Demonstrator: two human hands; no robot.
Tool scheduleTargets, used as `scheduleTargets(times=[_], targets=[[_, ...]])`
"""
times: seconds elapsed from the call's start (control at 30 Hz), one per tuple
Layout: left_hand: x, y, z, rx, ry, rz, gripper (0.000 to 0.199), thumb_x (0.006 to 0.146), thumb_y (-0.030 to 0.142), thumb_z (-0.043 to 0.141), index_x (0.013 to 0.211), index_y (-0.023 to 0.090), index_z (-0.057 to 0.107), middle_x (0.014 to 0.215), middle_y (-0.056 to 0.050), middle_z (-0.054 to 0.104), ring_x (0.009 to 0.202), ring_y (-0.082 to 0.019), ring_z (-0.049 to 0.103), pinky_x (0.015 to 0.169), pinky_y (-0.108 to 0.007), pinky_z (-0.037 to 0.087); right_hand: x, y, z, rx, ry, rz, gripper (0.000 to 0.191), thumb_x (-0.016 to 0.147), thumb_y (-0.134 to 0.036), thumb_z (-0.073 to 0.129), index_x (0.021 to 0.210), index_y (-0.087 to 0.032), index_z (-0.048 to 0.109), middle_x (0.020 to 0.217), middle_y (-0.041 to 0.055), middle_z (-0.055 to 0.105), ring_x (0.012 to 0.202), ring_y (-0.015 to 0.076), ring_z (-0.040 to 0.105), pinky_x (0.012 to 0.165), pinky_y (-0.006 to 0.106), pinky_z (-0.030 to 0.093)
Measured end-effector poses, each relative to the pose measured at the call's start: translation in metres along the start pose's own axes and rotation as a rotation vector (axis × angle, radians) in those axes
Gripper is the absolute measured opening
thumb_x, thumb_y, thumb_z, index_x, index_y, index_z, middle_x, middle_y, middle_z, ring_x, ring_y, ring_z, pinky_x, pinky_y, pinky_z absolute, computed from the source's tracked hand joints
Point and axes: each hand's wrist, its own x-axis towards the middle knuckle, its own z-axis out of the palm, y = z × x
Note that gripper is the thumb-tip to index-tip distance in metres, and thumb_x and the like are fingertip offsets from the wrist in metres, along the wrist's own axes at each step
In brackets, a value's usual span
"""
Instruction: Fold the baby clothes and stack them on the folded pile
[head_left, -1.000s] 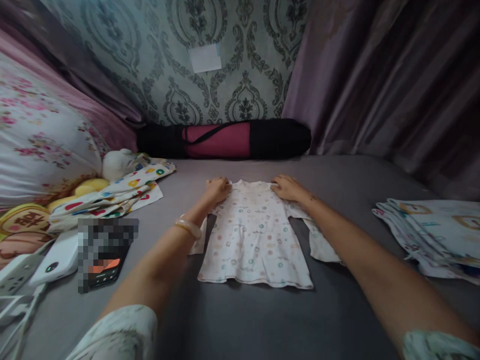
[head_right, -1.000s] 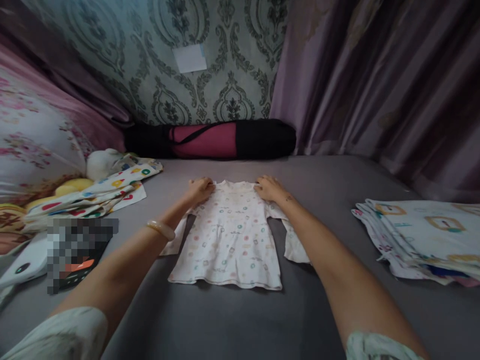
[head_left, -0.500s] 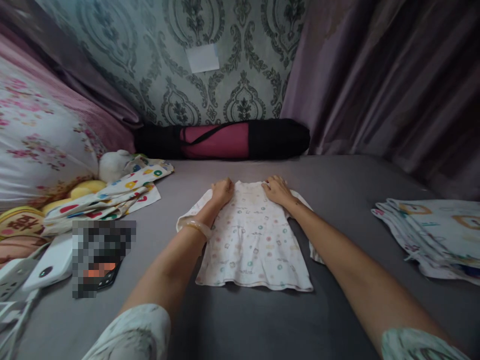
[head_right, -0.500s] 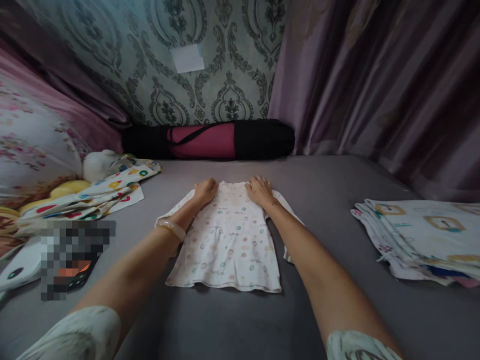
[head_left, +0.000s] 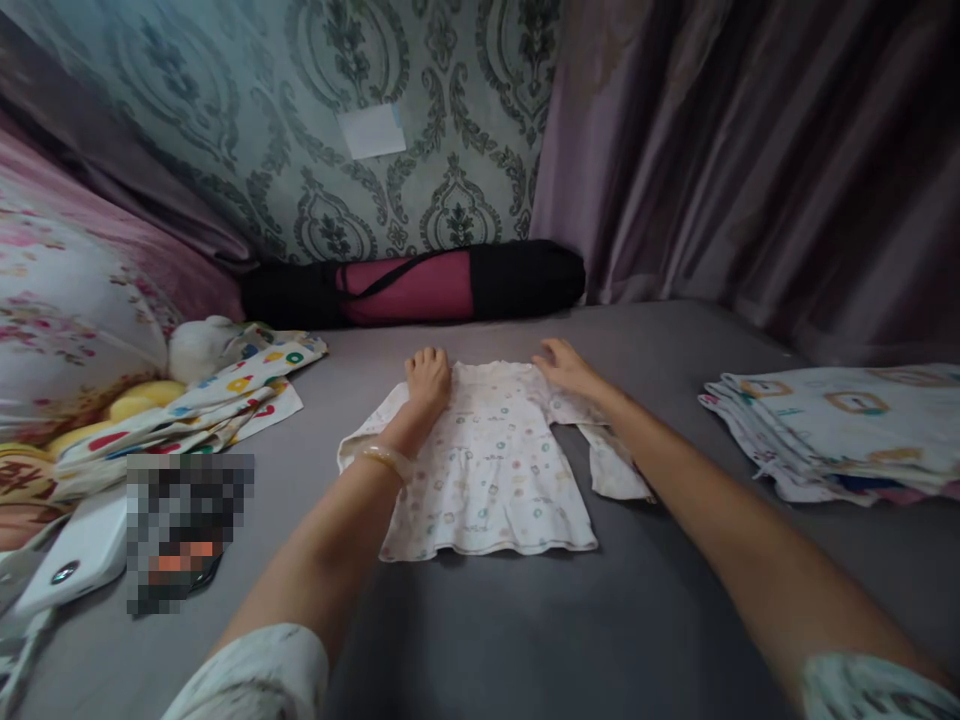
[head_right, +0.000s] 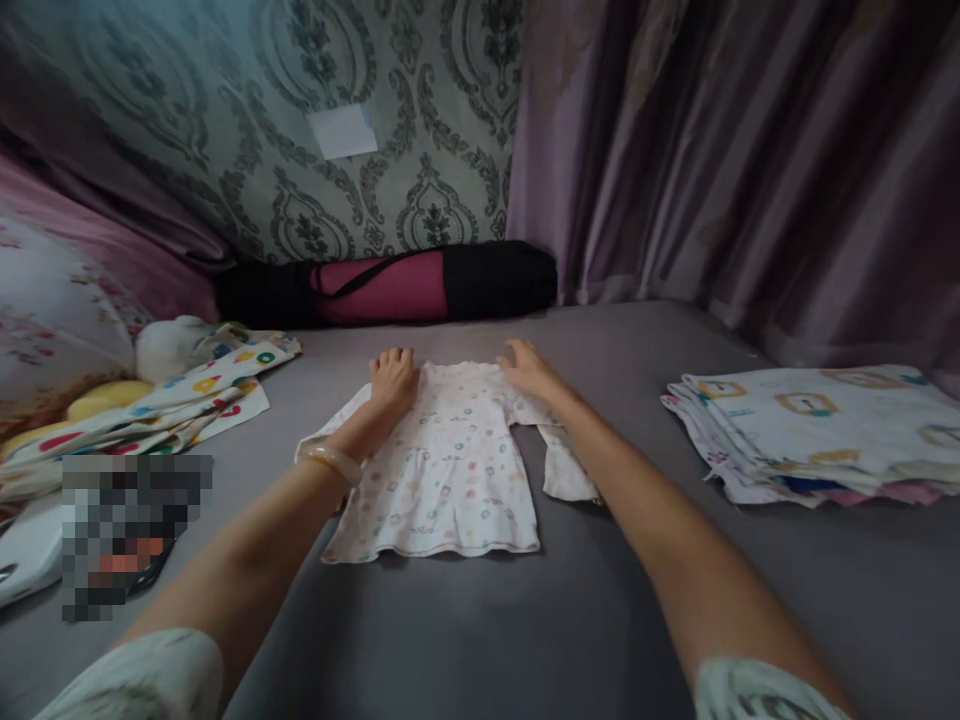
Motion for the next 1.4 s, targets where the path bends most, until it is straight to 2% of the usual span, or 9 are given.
scheduleTargets(times=[0.2,0.37,0.5,0.63,0.87,1.0,1.07,1.17,1.4], targets=[[-0.006,0.038,-0.022,-0.209,-0.075,0.253,0.031,0.091,0.021,0.042,0.12,0.016,0.053,0.121,-0.014,0.058,0.113,-0.029,0.051,0.091,-0.044,0.039,-0.084,0.044,-0.056,0.11,-0.126,0.319,0.035,0.089,-0.049,0.052,0.092,-0.016,0.064,0.076,0.0075,0.066,0.064,0.0156,0.06,0.057,0.026,0.048],[-0.005,0.092,-0.003,-0.453,-0.09,0.458,0.029,0.088,0.014,0.044,0.112,0.015,0.059,0.116,-0.012,0.064,0.111,-0.025,0.058,0.096,-0.039,0.043,-0.128,0.041,-0.063,0.071,-0.266,0.436,0.039,0.083,-0.053,0.059,0.083,-0.015,0.065,0.062,0.0033,0.062,0.05,0.011,0.051,0.044,0.02,0.036],[-0.01,0.118,0.025,-0.625,0.0,0.469,0.028,0.088,0.011,0.039,0.105,0.014,0.061,0.111,-0.014,0.066,0.107,-0.023,0.06,0.097,-0.037,0.047,-0.134,0.029,-0.056,0.167,-0.312,0.424,0.024,0.08,-0.036,0.065,0.075,-0.013,0.065,0.058,0.0002,0.059,0.047,0.008,0.045,0.043,0.02,0.03],[-0.014,0.121,0.044,-0.68,0.095,0.47,0.029,0.089,0.014,0.038,0.108,0.016,0.06,0.113,-0.014,0.065,0.11,-0.023,0.059,0.099,-0.04,0.047,-0.131,0.02,-0.051,0.388,-0.307,0.448,0.013,0.076,-0.026,0.069,0.076,-0.013,0.065,0.066,0.0006,0.064,0.055,0.0095,0.052,0.049,0.019,0.037],[-0.016,0.12,0.042,-0.579,0.088,0.49,0.034,0.092,0.02,0.038,0.118,0.012,0.059,0.127,-0.014,0.061,0.121,-0.023,0.054,0.109,-0.04,0.039,-0.125,0.013,-0.044,0.648,-0.096,0.544,0.014,0.085,-0.028,0.063,0.09,-0.015,0.06,0.085,0.0076,0.07,0.066,0.0138,0.063,0.057,0.022,0.048],[-0.019,0.122,0.036,-0.543,0.029,0.445,0.039,0.095,0.024,0.035,0.124,0.013,0.057,0.134,-0.012,0.057,0.127,-0.021,0.048,0.111,-0.039,0.036,-0.128,0.011,-0.05,0.78,-0.272,0.592,0.027,0.074,-0.017,0.071,0.098,-0.017,0.059,0.092,0.0071,0.071,0.073,0.0159,0.067,0.066,0.026,0.054],[-0.02,0.122,0.035,-0.533,-0.002,0.426,0.04,0.095,0.025,0.034,0.126,0.014,0.056,0.137,-0.01,0.055,0.129,-0.022,0.046,0.111,-0.04,0.035,-0.128,0.012,-0.057,0.708,-0.367,0.543,0.034,0.072,-0.012,0.07,0.104,-0.018,0.058,0.095,0.0065,0.072,0.077,0.0172,0.068,0.067,0.027,0.055],[-0.02,0.122,0.034,-0.527,-0.019,0.42,0.04,0.096,0.025,0.033,0.128,0.015,0.055,0.138,-0.01,0.054,0.13,-0.021,0.045,0.111,-0.04,0.035,-0.122,0.019,-0.071,0.39,-0.333,0.448,0.044,0.073,-0.01,0.065,0.114,-0.019,0.054,0.101,0.0073,0.07,0.08,0.0193,0.067,0.066,0.028,0.052],[-0.021,0.123,0.033,-0.518,-0.035,0.397,0.041,0.096,0.027,0.035,0.131,0.014,0.052,0.14,-0.01,0.052,0.132,-0.022,0.043,0.111,-0.04,0.034,-0.111,0.028,-0.107,-0.667,0.102,-0.039,0.032,0.089,-0.008,0.036,0.115,-0.016,0.054,0.111,0.014,0.06,0.101,0.0256,0.054,0.079,0.034,0.039]])
